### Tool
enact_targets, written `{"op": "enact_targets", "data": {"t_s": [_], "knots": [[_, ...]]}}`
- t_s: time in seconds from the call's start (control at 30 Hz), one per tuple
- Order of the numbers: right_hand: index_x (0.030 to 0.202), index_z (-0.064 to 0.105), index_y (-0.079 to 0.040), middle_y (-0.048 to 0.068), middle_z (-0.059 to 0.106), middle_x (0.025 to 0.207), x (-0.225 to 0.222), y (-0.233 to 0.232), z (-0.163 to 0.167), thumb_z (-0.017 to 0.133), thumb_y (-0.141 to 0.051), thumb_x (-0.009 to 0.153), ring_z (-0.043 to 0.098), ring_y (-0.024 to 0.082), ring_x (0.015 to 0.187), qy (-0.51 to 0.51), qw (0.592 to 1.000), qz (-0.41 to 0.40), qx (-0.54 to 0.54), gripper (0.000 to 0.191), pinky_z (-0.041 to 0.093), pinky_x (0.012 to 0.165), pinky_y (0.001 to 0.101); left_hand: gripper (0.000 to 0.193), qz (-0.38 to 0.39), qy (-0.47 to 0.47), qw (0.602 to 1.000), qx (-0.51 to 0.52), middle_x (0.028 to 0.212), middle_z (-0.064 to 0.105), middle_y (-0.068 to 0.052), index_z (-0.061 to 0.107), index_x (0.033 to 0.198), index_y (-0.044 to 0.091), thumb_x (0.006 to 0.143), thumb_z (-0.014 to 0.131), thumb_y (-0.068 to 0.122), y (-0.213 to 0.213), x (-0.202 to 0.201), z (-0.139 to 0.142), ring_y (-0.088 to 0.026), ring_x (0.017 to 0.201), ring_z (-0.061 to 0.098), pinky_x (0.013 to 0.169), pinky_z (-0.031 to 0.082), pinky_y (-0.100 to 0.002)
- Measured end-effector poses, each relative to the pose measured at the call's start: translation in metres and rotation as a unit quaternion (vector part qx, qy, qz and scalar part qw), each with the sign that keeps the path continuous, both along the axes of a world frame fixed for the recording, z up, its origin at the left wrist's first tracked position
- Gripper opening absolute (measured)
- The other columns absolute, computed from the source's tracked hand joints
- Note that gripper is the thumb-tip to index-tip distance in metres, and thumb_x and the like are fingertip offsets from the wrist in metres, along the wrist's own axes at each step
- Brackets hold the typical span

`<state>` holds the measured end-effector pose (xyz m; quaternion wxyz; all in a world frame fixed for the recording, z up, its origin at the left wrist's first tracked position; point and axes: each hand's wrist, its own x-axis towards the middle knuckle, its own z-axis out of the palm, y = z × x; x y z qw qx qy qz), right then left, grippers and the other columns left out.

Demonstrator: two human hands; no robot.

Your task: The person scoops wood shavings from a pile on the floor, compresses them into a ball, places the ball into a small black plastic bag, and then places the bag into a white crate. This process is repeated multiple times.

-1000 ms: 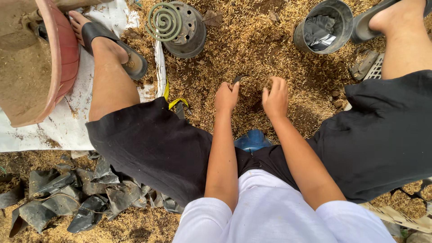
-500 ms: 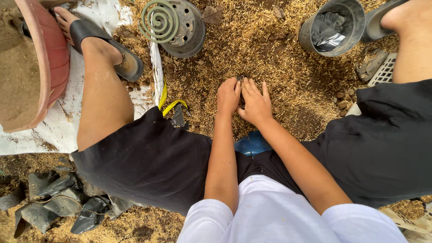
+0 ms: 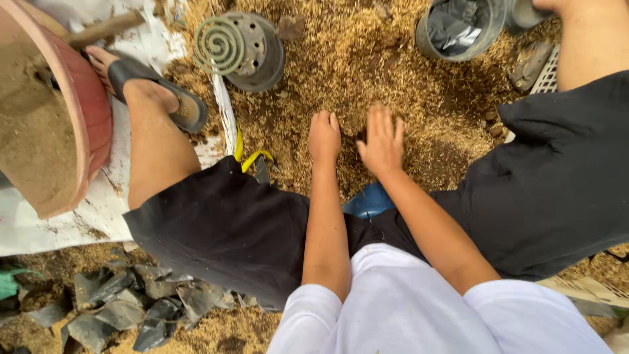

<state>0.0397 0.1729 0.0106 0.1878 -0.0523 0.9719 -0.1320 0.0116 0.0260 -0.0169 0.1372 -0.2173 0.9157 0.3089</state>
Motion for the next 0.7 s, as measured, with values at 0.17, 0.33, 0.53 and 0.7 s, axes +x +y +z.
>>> {"op": "enact_targets", "data": {"t_s": [0.17,0.33,0.53,0.7], "knots": [[0.161,0.008,0.002,0.02,0.008,0.17,-0.017,-0.007,-0.015,0.072,-0.035,0.086,0.01,0.032,0.156,-0.023,0.997,0.031,-0.071,0.105,0.011,0.126,0.049,0.042,0.059,-0.007,0.995,0.081,0.102,0.065,-0.016,0.064,0.1,0.002,0.106,0.043,0.039,-0.002,-0.005,-0.001,-0.033,0.089,0.064,0.081,0.052,-0.048],[0.166,0.015,-0.005,0.012,0.015,0.172,-0.002,-0.037,-0.031,0.074,-0.025,0.092,0.014,0.026,0.161,0.124,0.977,0.167,-0.049,0.096,0.013,0.131,0.0474,0.062,0.21,-0.01,0.938,0.275,0.116,0.073,-0.013,0.071,0.117,0.008,0.111,0.022,0.046,-0.007,-0.003,-0.006,-0.028,0.11,0.068,0.098,0.049,-0.04],[0.164,0.014,-0.003,0.013,0.013,0.172,-0.007,-0.029,-0.015,0.082,-0.031,0.084,0.013,0.028,0.159,0.089,0.982,0.165,0.001,0.108,0.013,0.129,0.0487,0.059,0.118,0.02,0.953,0.28,0.135,0.069,-0.012,0.068,0.135,0.012,0.109,0.029,0.048,-0.007,0.0,-0.014,-0.029,0.126,0.064,0.107,0.047,-0.04],[0.163,0.008,-0.003,0.015,0.005,0.171,-0.027,-0.008,0.001,0.091,-0.033,0.071,0.006,0.03,0.157,-0.117,0.992,-0.053,0.007,0.127,0.01,0.128,0.0493,0.051,0.125,0.02,0.975,0.185,0.134,0.069,-0.013,0.072,0.128,0.01,0.1,0.053,0.049,0.003,-0.005,-0.005,-0.029,0.123,0.065,0.105,0.049,-0.04]]}}
